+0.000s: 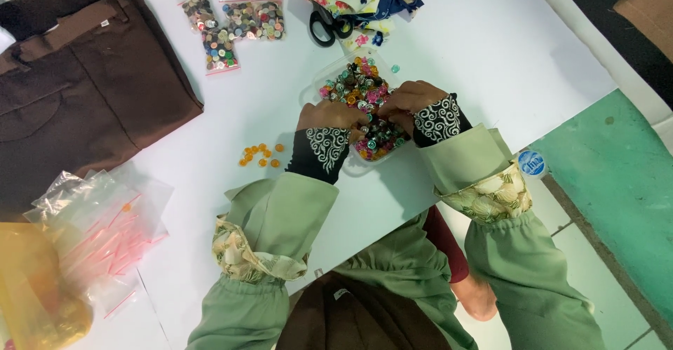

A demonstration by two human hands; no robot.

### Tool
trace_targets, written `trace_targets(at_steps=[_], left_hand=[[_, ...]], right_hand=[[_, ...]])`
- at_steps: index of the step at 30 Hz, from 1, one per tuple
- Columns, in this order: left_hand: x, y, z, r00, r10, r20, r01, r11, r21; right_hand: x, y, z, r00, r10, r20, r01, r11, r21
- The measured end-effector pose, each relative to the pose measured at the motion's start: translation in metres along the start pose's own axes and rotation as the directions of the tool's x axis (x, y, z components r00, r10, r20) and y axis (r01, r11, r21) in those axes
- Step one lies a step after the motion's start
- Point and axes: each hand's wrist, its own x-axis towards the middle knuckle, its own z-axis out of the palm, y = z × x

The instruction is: The person picks up colorful buttons from a plastic container by hand, sorts specific flat round buttons onto the table surface, and places them into a small transparent bag.

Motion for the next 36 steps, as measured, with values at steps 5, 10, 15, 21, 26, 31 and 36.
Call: trace_targets(at_steps=[5,10,15,21,26,31,36], left_hand=[[-0.070,0.033,-0.054,0.928,-0.057,-0.369,-0.043,0.965,-0.259],[-0.140,-0.015,-0.046,0.708,-0.193,-0.679,-0.086,0.931,-0.354],[-0.204,-0.047,-0.058,0.568,-0.441,-0.694,0.073,0.868,-0.492],[-0.222,-0.092,-0.027,0.675,-0.349,-0.650,0.007,0.884,-0.467],[-0.215,-0.075,-0.038,0.735,-0.296,-0.610,-0.049,0.874,-0.483],[-0.217,-0.071,-0.036,0.750,-0.346,-0.563,0.053,0.881,-0.470],[-0.221,-0.055,-0.068,0.781,-0.504,-0.368,0.096,0.680,-0.727]], right_hand=[[-0.004,-0.005,0.000,0.995,0.043,-0.093,-0.034,0.995,0.094],[0.025,-0.116,-0.019,0.923,0.374,0.087,-0.381,0.869,0.316],[0.040,-0.148,0.047,0.968,0.197,0.155,-0.251,0.783,0.570],[0.072,-0.044,0.198,0.939,-0.301,0.169,0.261,0.939,0.222],[0.080,-0.018,0.228,0.923,-0.362,0.132,0.348,0.930,0.114],[0.079,0.001,0.224,0.883,-0.437,0.172,0.416,0.898,0.142],[0.083,0.065,0.256,0.836,-0.446,0.319,0.429,0.894,0.126]])
